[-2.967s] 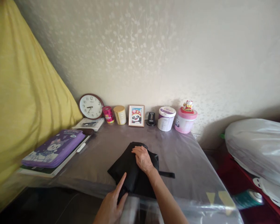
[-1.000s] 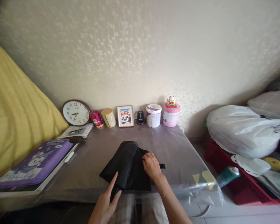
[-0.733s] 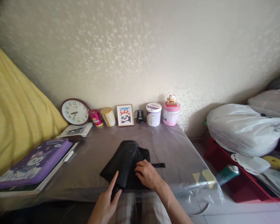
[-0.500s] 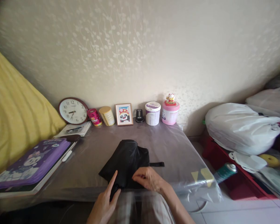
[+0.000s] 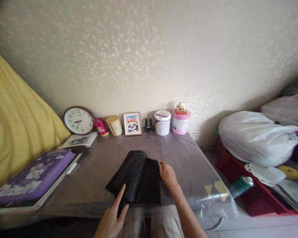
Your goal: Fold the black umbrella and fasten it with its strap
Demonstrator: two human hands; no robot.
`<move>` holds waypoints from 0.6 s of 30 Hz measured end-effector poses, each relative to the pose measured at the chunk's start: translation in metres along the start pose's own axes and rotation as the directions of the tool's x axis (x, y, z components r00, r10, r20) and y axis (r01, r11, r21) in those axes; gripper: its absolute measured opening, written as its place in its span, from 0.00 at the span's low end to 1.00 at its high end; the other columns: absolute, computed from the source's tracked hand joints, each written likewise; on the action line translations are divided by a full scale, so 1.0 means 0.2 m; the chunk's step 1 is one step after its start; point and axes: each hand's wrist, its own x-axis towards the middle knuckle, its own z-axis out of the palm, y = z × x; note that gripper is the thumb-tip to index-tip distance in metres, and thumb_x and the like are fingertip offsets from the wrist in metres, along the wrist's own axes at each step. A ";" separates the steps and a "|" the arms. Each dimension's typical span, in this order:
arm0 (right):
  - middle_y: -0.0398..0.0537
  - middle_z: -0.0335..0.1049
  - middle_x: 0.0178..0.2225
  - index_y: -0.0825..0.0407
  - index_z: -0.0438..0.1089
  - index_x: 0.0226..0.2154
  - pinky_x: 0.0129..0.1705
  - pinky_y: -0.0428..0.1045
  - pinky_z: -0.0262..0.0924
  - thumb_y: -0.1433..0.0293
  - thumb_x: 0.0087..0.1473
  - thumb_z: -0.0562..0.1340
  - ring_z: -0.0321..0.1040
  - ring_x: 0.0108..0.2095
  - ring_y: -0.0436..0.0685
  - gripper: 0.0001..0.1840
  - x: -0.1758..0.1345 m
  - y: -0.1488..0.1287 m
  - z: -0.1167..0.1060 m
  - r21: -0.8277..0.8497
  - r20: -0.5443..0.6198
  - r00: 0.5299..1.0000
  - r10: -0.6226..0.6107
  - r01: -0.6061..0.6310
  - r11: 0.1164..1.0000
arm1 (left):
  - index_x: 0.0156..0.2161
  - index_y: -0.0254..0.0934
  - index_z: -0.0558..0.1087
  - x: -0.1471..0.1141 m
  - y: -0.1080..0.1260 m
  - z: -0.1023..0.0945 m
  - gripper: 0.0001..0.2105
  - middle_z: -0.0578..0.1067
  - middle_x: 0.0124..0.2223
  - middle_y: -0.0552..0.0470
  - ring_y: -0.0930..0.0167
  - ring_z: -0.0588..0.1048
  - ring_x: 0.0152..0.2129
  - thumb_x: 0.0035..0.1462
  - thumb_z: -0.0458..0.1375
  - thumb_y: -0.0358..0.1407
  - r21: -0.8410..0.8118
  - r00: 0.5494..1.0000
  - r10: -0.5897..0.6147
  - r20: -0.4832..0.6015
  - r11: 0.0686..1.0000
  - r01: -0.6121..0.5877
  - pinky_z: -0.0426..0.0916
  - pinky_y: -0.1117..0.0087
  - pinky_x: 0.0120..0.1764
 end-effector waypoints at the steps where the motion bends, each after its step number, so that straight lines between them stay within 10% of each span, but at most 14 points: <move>1: 0.51 0.72 0.30 0.55 0.70 0.38 0.34 0.48 0.64 0.67 0.55 0.51 0.70 0.30 0.55 0.15 0.01 0.00 0.00 0.081 0.045 0.998 0.042 -0.045 0.996 | 0.64 0.43 0.40 0.00 0.00 0.00 0.27 0.63 0.58 0.51 0.68 0.71 0.47 0.61 0.39 0.39 -0.003 1.000 0.001 0.000 1.000 -0.001 0.64 0.73 0.43; 7: 0.46 0.65 0.23 0.55 0.68 0.34 0.18 0.42 0.60 0.58 0.54 0.49 0.67 0.24 0.51 0.20 0.04 -0.06 0.02 0.404 0.177 0.952 0.249 -0.301 0.864 | 0.64 0.40 0.40 0.00 -0.01 0.01 0.26 0.60 0.60 0.51 0.68 0.68 0.50 0.61 0.38 0.39 -0.039 0.999 0.033 -0.016 0.999 -0.033 0.62 0.72 0.47; 18: 0.42 0.58 0.17 0.55 0.65 0.22 0.19 0.44 0.52 0.57 0.46 0.55 0.59 0.20 0.51 0.17 0.09 -0.07 0.09 0.424 0.034 0.978 0.205 -0.200 0.883 | 0.64 0.40 0.39 0.01 -0.04 0.01 0.27 0.54 0.62 0.52 0.69 0.63 0.54 0.61 0.37 0.40 -0.149 0.996 0.083 -0.013 0.985 -0.084 0.57 0.70 0.54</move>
